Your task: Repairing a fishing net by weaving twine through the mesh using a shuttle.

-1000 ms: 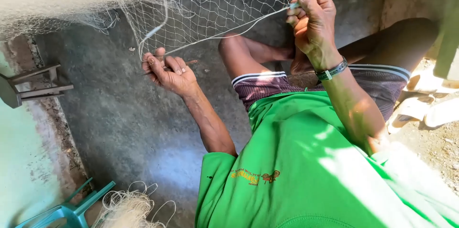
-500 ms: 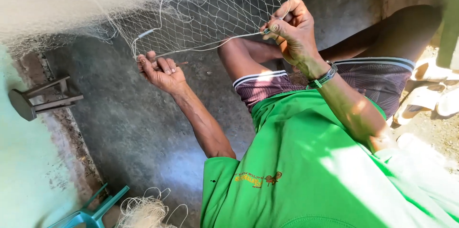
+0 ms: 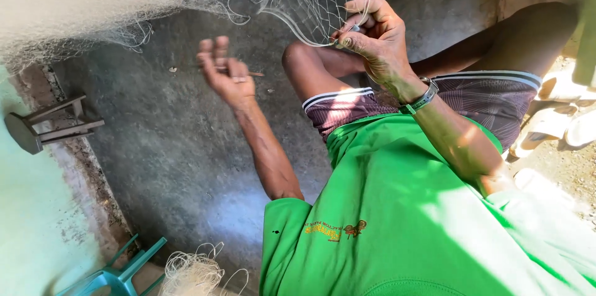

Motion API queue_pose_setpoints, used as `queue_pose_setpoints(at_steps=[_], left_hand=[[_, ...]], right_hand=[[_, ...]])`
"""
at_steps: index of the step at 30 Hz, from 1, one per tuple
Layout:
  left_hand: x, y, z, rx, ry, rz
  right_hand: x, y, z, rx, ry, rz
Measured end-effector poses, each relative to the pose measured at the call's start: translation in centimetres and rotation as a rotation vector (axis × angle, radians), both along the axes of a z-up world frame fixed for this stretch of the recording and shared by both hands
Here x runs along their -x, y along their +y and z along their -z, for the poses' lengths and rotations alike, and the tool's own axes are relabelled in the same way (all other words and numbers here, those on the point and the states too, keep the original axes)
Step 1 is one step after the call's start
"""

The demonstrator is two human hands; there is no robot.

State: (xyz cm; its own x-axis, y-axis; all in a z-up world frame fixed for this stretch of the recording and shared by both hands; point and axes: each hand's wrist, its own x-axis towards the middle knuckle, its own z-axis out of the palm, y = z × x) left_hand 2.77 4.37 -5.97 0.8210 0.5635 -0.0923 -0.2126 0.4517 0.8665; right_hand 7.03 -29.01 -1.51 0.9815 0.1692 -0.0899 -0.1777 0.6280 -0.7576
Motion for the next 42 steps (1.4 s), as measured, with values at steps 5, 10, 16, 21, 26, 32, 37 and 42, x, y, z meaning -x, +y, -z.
queue_pose_setpoints(at_steps=[5, 10, 16, 21, 26, 32, 37, 42], left_hand=[[1.1, -14.3, -0.8, -0.089, 0.061, 0.296], [-0.1, -20.1, -1.7, -0.022, -0.062, 0.349], [1.0, -21.2, -4.0, -0.236, -0.217, -0.003], [4.7, -18.4, -5.5, -0.045, -0.214, -0.164], [6.3, -9.2, -6.8, 0.087, -0.372, -0.182], [4.0, -5.6, -3.9, 0.056, -0.309, -0.289], [2.7, -5.0, -2.5, 0.091, -0.283, -0.302], [2.5, -3.1, -2.4, 0.051, -0.343, -0.304]], right_hand=[[0.2, 1.5, -0.6, -0.066, -0.046, 0.047], [0.4, 3.0, 0.4, 0.028, -0.104, 0.046], [-2.6, 5.6, 3.0, -0.36, 0.01, -0.105], [-9.3, 7.4, -2.9, -0.751, 0.238, -0.172], [-19.0, 2.6, 3.4, -0.785, 0.422, 0.038], [-17.1, -4.3, 4.6, -0.469, 0.421, 0.184], [-11.4, -7.8, 9.6, -0.48, 0.334, 0.081], [-10.4, -7.6, 11.7, -0.516, 0.258, 0.029]])
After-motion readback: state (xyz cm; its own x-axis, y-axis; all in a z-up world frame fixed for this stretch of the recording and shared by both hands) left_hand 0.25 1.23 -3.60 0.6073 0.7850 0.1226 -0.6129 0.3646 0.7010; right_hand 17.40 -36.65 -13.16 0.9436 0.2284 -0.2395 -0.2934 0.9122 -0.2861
